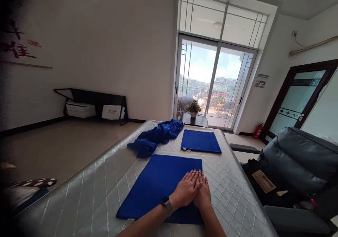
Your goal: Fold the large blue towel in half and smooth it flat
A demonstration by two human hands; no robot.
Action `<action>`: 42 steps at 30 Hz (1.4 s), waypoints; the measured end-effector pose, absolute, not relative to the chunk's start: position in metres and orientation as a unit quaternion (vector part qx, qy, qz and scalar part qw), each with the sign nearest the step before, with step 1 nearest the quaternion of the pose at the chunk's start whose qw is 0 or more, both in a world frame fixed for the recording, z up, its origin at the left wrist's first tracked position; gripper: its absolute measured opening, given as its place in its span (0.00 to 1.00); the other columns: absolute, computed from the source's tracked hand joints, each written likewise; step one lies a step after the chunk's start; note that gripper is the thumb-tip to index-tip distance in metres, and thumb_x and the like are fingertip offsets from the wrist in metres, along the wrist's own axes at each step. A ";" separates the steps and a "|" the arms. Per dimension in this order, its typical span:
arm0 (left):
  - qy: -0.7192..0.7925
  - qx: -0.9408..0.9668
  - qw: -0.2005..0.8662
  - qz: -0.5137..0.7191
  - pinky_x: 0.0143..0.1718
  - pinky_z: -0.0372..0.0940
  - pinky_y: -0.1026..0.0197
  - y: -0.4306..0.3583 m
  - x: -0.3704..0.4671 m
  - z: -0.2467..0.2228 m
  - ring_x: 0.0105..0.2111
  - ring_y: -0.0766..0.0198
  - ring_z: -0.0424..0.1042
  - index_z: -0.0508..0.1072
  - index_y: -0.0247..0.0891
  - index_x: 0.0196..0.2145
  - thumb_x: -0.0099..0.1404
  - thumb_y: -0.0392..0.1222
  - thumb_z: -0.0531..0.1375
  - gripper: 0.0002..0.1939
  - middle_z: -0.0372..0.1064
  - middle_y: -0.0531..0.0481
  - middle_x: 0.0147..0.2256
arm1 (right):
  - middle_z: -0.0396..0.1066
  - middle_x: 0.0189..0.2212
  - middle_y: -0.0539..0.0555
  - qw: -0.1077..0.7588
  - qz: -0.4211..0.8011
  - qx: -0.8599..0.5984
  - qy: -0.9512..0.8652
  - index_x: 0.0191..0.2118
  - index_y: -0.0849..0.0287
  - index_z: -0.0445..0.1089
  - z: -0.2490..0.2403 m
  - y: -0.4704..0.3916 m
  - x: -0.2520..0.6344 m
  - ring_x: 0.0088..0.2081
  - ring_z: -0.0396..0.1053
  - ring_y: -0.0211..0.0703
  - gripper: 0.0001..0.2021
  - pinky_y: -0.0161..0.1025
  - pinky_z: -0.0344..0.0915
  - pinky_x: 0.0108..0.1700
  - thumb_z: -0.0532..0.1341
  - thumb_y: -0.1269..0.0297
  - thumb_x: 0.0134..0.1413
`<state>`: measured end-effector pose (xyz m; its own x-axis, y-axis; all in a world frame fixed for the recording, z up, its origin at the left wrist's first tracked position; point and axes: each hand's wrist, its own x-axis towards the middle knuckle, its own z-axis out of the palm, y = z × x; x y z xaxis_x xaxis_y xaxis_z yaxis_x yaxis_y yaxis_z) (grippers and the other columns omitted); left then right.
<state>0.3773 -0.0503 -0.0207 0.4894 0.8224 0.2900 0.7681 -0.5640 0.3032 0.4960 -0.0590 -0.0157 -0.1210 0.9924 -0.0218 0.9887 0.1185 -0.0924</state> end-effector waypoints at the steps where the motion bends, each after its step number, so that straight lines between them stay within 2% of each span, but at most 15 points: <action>1: 0.468 0.857 0.070 0.205 0.73 0.52 0.44 -0.049 0.375 -0.022 0.73 0.51 0.51 0.55 0.32 0.73 0.77 0.60 0.37 0.38 0.55 0.36 0.72 | 0.35 0.77 0.54 0.021 0.042 -0.663 -0.748 0.77 0.64 0.43 -0.015 -0.059 0.496 0.77 0.32 0.47 0.34 0.47 0.35 0.75 0.43 0.65 0.68; 4: 0.489 0.846 0.061 0.204 0.73 0.52 0.42 -0.045 0.351 -0.031 0.74 0.51 0.51 0.54 0.35 0.73 0.77 0.60 0.38 0.37 0.53 0.37 0.72 | 0.37 0.77 0.55 0.027 0.046 -0.665 -0.745 0.77 0.63 0.45 -0.015 -0.056 0.494 0.77 0.33 0.47 0.32 0.48 0.36 0.75 0.41 0.60 0.71; 7: 0.523 0.830 0.044 0.190 0.72 0.53 0.42 -0.043 0.311 -0.036 0.73 0.49 0.51 0.55 0.35 0.73 0.77 0.62 0.39 0.38 0.52 0.37 0.73 | 0.40 0.76 0.59 0.047 0.054 -0.676 -0.734 0.76 0.67 0.45 -0.015 -0.053 0.493 0.77 0.35 0.47 0.33 0.49 0.38 0.75 0.40 0.56 0.72; 11: 0.587 0.793 0.031 0.161 0.73 0.51 0.44 -0.042 0.246 -0.039 0.74 0.50 0.51 0.57 0.34 0.73 0.75 0.67 0.38 0.43 0.51 0.38 0.73 | 0.40 0.76 0.59 0.062 0.060 -0.679 -0.729 0.76 0.67 0.45 -0.017 -0.052 0.493 0.77 0.35 0.46 0.34 0.49 0.38 0.75 0.40 0.55 0.73; 18: 0.643 0.752 -0.009 0.149 0.72 0.51 0.45 -0.049 0.156 -0.056 0.73 0.50 0.52 0.57 0.29 0.72 0.74 0.68 0.38 0.46 0.52 0.36 0.73 | 0.39 0.76 0.57 0.055 0.055 -0.682 -0.727 0.76 0.68 0.45 -0.015 -0.053 0.492 0.77 0.36 0.46 0.34 0.47 0.36 0.75 0.39 0.54 0.73; 31: 0.629 0.756 -0.015 0.181 0.72 0.52 0.42 -0.053 0.150 -0.061 0.73 0.47 0.51 0.57 0.29 0.72 0.74 0.67 0.39 0.44 0.53 0.34 0.72 | 0.41 0.76 0.56 0.063 0.033 -0.688 -0.722 0.76 0.68 0.45 0.007 -0.070 0.483 0.76 0.36 0.45 0.33 0.47 0.36 0.75 0.40 0.56 0.72; 33: 0.637 0.751 -0.001 0.174 0.73 0.50 0.43 -0.055 0.151 -0.056 0.73 0.47 0.50 0.56 0.26 0.72 0.74 0.68 0.39 0.46 0.50 0.33 0.73 | 0.42 0.76 0.57 0.061 0.039 -0.682 -0.728 0.76 0.69 0.46 0.012 -0.077 0.485 0.76 0.37 0.46 0.33 0.48 0.37 0.75 0.40 0.56 0.72; 38: 0.643 0.749 0.017 0.159 0.74 0.48 0.44 -0.057 0.154 -0.050 0.74 0.48 0.48 0.54 0.22 0.72 0.73 0.69 0.37 0.49 0.46 0.31 0.74 | 0.44 0.75 0.57 0.074 0.077 -0.665 -0.739 0.75 0.67 0.49 0.010 -0.109 0.489 0.76 0.40 0.49 0.36 0.49 0.40 0.75 0.40 0.47 0.73; 42: 0.630 0.757 -0.010 0.175 0.73 0.51 0.43 -0.054 0.151 -0.058 0.73 0.48 0.51 0.58 0.25 0.71 0.73 0.69 0.38 0.48 0.52 0.32 0.72 | 0.41 0.76 0.58 0.074 0.087 -0.669 -0.734 0.75 0.69 0.48 -0.001 -0.132 0.487 0.76 0.38 0.49 0.38 0.49 0.40 0.75 0.39 0.45 0.73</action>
<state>0.1509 -0.0545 -0.0579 0.1451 0.9499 0.2767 0.9568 -0.2059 0.2052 0.4865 -0.1316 -0.0013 -0.0940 0.9955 -0.0081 0.9697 0.0897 -0.2273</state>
